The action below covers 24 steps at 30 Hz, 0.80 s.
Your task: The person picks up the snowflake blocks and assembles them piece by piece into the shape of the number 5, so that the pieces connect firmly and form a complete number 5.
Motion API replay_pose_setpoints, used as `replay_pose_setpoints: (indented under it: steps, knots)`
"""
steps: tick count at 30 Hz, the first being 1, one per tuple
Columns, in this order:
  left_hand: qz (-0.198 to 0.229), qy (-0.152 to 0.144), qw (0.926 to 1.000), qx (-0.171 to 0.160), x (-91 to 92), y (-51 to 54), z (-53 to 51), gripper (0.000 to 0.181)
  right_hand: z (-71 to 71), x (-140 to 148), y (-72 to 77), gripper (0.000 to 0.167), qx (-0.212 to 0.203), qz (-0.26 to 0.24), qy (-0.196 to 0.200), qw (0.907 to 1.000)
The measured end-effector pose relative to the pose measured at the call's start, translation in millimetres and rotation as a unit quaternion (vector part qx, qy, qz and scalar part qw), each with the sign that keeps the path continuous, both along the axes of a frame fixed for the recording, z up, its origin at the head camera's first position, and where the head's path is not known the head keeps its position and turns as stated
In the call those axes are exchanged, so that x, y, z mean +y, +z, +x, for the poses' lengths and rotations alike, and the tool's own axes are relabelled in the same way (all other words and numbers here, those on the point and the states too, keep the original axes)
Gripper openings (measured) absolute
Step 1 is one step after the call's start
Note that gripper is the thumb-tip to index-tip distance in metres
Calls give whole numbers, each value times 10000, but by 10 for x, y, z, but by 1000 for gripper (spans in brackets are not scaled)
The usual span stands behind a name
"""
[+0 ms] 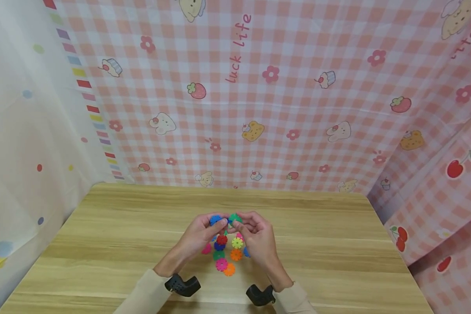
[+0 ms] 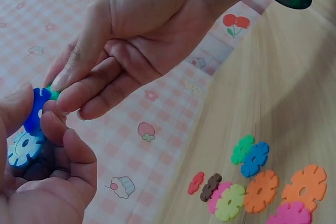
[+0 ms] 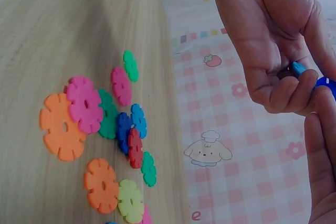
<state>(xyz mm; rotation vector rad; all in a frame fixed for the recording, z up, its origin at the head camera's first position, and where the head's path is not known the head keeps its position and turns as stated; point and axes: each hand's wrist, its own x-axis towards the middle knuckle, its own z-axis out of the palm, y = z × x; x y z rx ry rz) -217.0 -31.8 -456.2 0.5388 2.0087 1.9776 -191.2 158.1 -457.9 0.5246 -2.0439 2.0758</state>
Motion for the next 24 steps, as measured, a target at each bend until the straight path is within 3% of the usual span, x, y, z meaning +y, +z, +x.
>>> replay_pose_setpoints:
  steps: [8, 19, 24]
  knots:
    - [-131, 63, 9999, -63, 18, -9, -10, 34, -17, 32, -34, 27, 80, 37, 49, 9999]
    - [-289, -151, 9992, -240, -17, -35, -24, 39, -29, 49, -75, 25, -32, 487, -44, 9988]
    - [-419, -180, 9988, -154, -12, -12, -13, 42, -25, 48, -69, 26, -100, 576, -37, 9983]
